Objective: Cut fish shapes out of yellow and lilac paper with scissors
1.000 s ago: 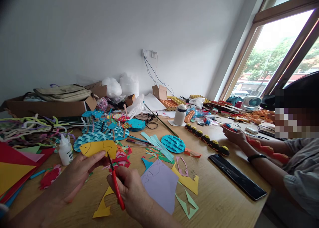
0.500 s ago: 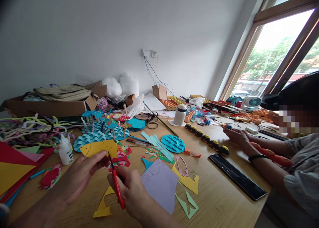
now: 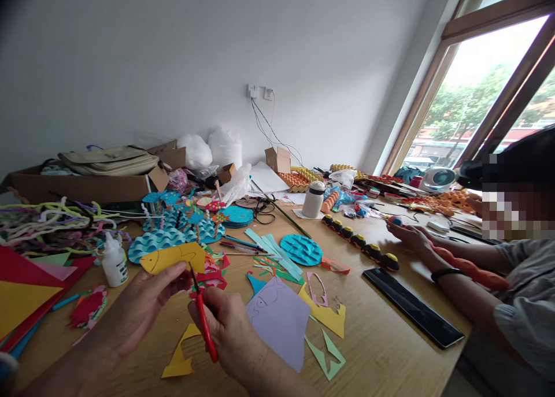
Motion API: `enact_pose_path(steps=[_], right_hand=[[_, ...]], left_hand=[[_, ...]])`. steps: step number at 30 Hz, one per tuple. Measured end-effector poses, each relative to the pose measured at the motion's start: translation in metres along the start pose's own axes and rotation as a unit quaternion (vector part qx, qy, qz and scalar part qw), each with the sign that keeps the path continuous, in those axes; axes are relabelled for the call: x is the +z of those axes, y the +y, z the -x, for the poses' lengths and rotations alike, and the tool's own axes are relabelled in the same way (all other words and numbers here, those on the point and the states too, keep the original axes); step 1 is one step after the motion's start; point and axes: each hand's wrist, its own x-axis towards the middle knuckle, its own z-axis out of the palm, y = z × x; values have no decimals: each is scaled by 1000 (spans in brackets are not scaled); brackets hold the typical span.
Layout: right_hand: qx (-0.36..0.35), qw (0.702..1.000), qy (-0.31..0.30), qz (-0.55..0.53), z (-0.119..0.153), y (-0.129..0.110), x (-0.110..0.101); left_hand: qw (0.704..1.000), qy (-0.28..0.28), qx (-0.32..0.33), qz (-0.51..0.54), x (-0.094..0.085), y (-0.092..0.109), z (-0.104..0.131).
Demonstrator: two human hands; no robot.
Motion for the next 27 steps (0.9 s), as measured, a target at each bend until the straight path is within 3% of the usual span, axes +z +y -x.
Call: enact_pose_path(steps=[8, 13, 18, 27], right_hand=[[3, 1000, -6, 19, -3, 2, -2], [8, 1000, -12, 22, -2, 6, -1], [19, 1000, -21, 9, -3, 11, 0], [53, 995, -36, -76, -1, 16, 4]], left_hand=[[998, -47, -25, 32, -17, 19, -8], [995, -56, -53, -70, -28, 33, -11], [987, -81, -62, -122, -25, 35, -11], [988, -98, -87, -85, -14, 27, -6]])
